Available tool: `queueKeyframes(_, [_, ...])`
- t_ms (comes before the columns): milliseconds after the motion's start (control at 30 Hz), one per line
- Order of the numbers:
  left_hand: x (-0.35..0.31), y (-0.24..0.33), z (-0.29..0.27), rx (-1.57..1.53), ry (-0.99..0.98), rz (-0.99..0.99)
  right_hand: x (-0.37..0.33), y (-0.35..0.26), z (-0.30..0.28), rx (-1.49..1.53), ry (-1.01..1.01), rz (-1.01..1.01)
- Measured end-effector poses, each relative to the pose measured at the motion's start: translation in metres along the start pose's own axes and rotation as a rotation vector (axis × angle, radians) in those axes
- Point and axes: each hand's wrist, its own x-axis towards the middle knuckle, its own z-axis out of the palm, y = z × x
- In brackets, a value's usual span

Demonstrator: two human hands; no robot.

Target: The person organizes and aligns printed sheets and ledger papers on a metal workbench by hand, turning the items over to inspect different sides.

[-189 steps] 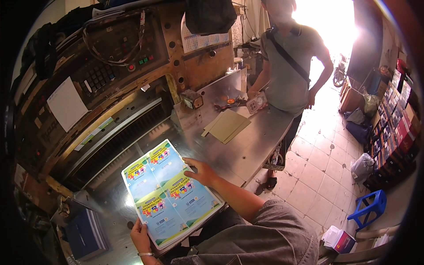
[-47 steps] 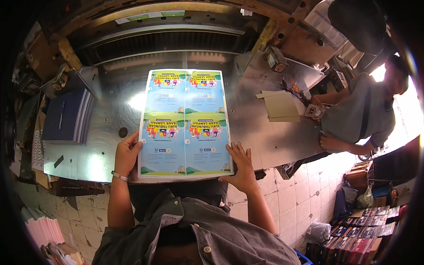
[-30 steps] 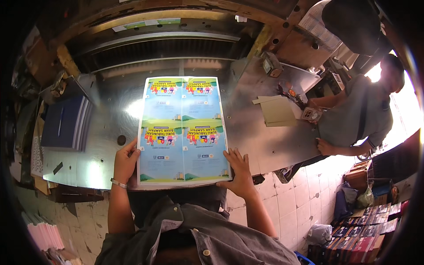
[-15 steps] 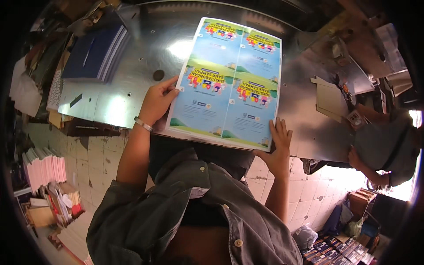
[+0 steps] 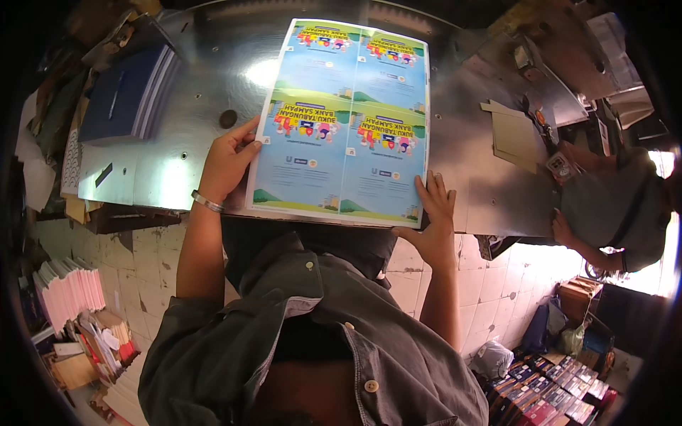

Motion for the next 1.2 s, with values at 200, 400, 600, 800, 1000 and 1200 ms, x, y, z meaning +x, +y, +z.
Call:
queueKeyframes(200, [0.004,-0.004,-0.002,0.013,0.014,0.032,0.004,-0.005,-0.001,0.016,-0.015,0.007])
queueKeyframes(400, [0.002,0.002,-0.003,0.090,0.018,0.010,0.000,-0.004,-0.002,-0.015,0.006,0.004])
queueKeyframes(600, [0.002,-0.001,0.000,-0.010,0.006,-0.014,0.000,-0.005,-0.002,0.006,-0.003,0.001])
queueKeyframes(800, [0.003,0.002,-0.001,-0.037,0.007,-0.002,0.002,-0.006,-0.003,0.014,0.006,-0.003])
queueKeyframes(1000, [0.003,0.007,-0.002,0.039,0.012,-0.009,0.003,-0.006,-0.003,0.017,0.002,0.006])
queueKeyframes(1200, [0.002,0.006,-0.002,0.019,0.008,0.006,0.002,-0.005,-0.001,0.025,0.005,0.008])
